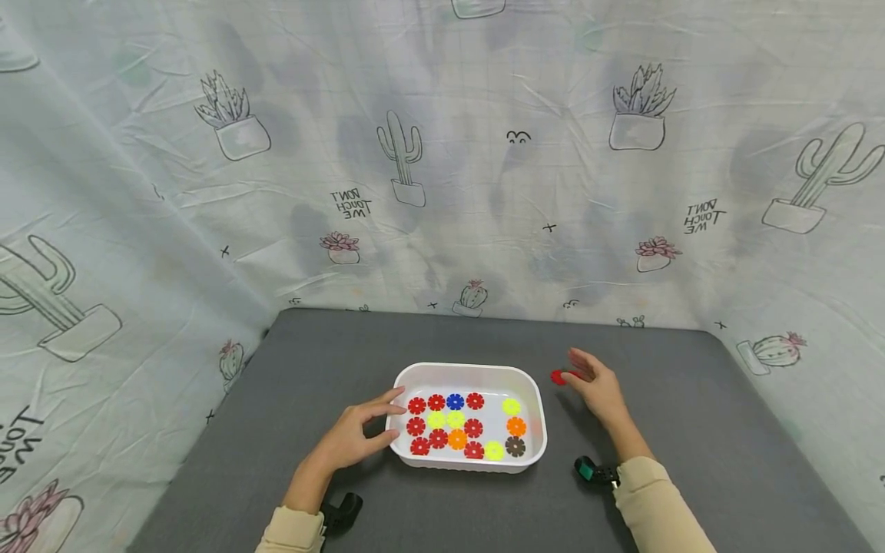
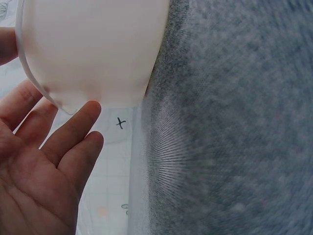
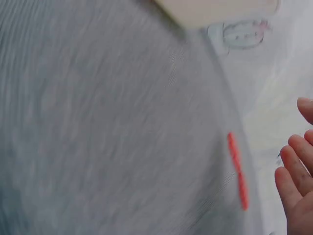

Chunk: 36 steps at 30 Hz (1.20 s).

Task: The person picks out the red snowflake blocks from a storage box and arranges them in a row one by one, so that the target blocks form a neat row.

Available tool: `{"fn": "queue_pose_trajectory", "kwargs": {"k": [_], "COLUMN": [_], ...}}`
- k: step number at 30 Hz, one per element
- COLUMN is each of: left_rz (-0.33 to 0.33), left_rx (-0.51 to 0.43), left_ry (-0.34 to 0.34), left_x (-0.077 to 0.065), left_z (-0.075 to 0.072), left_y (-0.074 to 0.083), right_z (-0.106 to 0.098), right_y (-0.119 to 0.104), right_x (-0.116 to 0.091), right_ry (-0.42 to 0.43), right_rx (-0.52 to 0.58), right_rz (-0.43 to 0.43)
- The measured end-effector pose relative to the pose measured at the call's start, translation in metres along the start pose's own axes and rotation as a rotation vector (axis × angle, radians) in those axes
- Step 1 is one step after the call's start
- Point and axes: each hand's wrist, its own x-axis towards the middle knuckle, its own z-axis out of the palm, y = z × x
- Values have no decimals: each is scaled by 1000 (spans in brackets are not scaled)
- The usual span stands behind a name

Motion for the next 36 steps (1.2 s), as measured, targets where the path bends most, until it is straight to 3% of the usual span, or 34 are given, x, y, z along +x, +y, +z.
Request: {"fn": "queue_pose_trajectory", "kwargs": {"k": [5,11,24,31,33,36], "left_rz": [0,-11,17,18,14,18], "left_rx": [-9,-11,3,5,4,19], "left_ry": [-2,-4,6,5,3,4], "left_x": [0,0,0,0,0,0], "left_z": [0,0,0,0,-2,-2], "left_y": [0,0,0,1,11,12], "right_z": [5,16,58,82,87,94], "right_y": [-20,-46,-86,-99,-103,-104], "right_x": [-3,-10,-28,-31,-30,-27], "right_ry": [-24,-60,-172,-229,-234,-227], "right_rx": [13,105,233,226,223,199], "right_rz": [-68,-103,-153,-30,4,23]}}
